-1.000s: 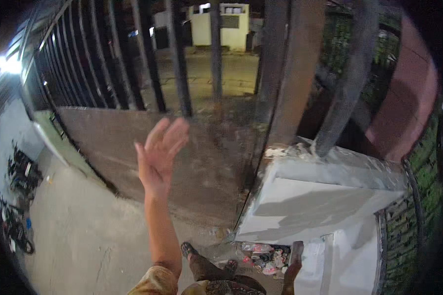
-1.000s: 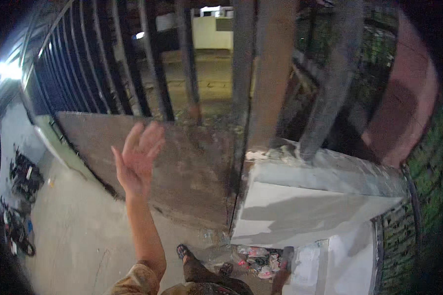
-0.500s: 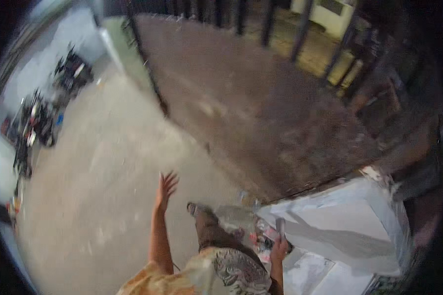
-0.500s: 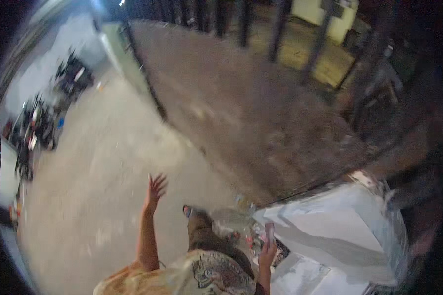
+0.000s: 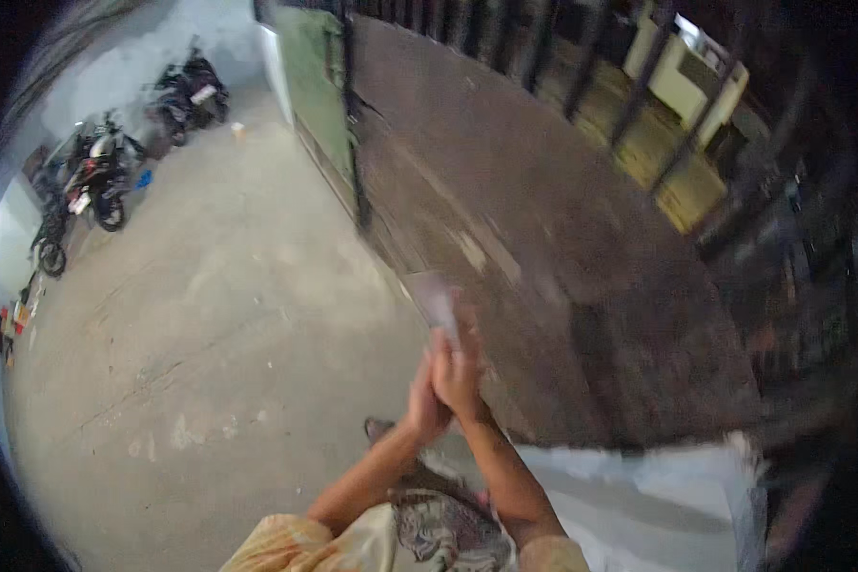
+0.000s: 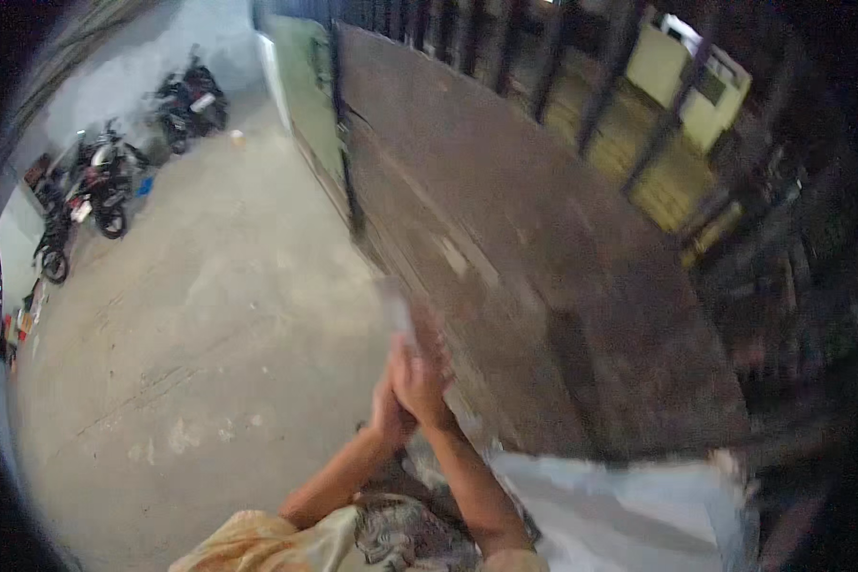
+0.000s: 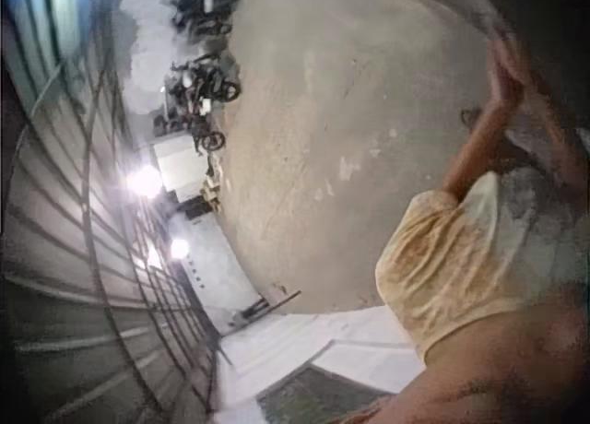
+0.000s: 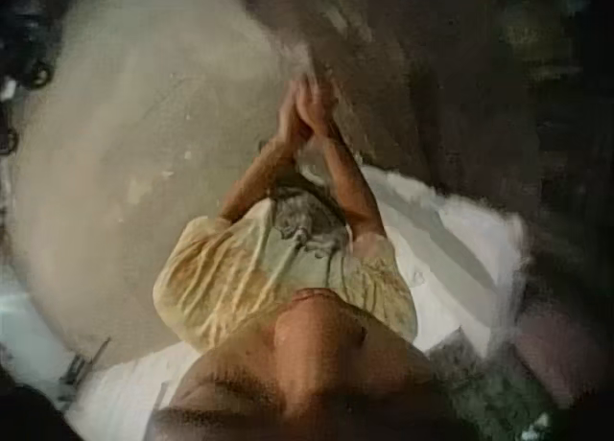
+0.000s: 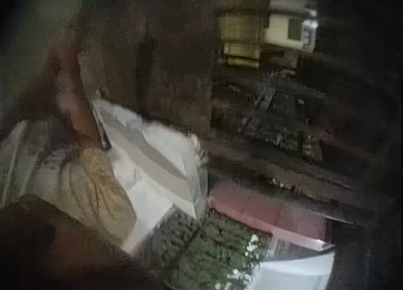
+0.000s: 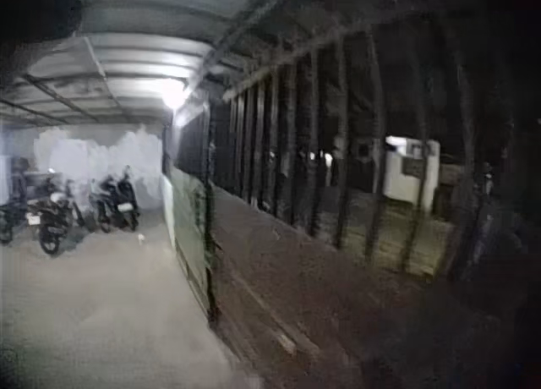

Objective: The person is using a piece of sandpaper to sand down a freshly plastered or filled wall section.

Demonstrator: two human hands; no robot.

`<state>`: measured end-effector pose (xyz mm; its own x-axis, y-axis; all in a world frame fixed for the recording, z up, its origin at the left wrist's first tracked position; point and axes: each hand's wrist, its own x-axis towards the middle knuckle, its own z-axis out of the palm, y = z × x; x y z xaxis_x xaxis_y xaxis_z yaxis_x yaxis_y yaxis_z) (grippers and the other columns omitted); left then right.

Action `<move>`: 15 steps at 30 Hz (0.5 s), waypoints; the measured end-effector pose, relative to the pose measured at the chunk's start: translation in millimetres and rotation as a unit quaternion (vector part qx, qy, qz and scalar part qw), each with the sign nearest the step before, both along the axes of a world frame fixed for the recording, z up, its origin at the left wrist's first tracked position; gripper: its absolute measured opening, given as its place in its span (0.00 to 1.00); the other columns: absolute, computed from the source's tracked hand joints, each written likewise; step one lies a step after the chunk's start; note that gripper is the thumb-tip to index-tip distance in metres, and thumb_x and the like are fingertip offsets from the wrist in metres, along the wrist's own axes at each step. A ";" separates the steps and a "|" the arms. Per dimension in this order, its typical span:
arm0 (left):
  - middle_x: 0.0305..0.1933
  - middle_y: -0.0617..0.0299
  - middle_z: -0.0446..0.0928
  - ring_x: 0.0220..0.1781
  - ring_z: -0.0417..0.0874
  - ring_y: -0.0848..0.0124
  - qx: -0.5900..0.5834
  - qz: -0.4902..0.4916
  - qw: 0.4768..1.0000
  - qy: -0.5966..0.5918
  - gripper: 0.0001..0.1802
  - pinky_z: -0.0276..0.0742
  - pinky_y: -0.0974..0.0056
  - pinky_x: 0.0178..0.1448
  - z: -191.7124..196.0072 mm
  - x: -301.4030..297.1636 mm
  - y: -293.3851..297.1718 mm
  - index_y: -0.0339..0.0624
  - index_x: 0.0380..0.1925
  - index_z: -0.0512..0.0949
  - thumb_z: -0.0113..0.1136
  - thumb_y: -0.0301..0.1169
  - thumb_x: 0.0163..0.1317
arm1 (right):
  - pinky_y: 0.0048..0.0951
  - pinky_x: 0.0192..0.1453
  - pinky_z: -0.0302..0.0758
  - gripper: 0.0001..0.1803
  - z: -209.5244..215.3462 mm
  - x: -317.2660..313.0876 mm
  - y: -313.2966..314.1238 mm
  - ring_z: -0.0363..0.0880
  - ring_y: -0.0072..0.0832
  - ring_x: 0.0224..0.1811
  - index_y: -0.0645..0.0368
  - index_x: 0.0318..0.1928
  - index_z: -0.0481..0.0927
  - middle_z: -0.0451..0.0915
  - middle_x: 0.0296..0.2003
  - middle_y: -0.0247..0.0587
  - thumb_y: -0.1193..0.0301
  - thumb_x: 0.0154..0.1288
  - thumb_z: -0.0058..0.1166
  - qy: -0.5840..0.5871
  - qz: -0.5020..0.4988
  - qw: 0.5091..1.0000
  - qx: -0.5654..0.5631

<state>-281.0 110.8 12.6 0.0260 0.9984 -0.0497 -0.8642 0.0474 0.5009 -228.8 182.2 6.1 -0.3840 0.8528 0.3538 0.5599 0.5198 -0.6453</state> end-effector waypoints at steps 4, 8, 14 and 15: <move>0.87 0.54 0.46 0.88 0.45 0.57 0.029 -0.026 0.985 0.168 0.46 0.44 0.50 0.87 -16.6 -49.4 -37.1 0.43 0.83 0.47 0.48 0.58 0.79 | 0.42 0.72 0.66 0.35 25.1 -58.9 78.3 0.73 0.44 0.69 0.72 0.71 0.69 0.76 0.67 0.59 0.51 0.84 0.42 0.210 -0.089 0.946 -0.228; 0.88 0.51 0.45 0.88 0.46 0.53 -0.050 0.284 0.857 0.428 0.43 0.44 0.49 0.87 0.9 -129.4 -40.6 0.41 0.82 0.50 0.52 0.50 0.78 | 0.44 0.79 0.63 0.44 1.0 -129.7 50.9 0.60 0.50 0.79 0.69 0.79 0.55 0.63 0.76 0.56 0.45 0.81 0.44 0.359 -0.071 0.826 -0.428; 0.87 0.47 0.47 0.87 0.47 0.49 0.019 0.345 0.631 0.695 0.38 0.46 0.50 0.86 -22.1 -204.4 -67.2 0.42 0.82 0.52 0.49 0.44 0.80 | 0.46 0.83 0.57 0.47 -96.0 -210.9 1.4 0.51 0.46 0.83 0.64 0.81 0.50 0.55 0.80 0.49 0.44 0.79 0.49 0.249 0.309 0.832 -0.387; 0.87 0.46 0.47 0.88 0.46 0.49 0.031 0.314 0.657 0.685 0.37 0.46 0.49 0.86 -25.1 -218.8 -86.8 0.40 0.82 0.52 0.47 0.45 0.80 | 0.48 0.85 0.53 0.46 -52.4 -241.8 -19.1 0.48 0.45 0.84 0.63 0.81 0.50 0.53 0.81 0.49 0.46 0.79 0.49 0.305 0.208 0.736 -0.568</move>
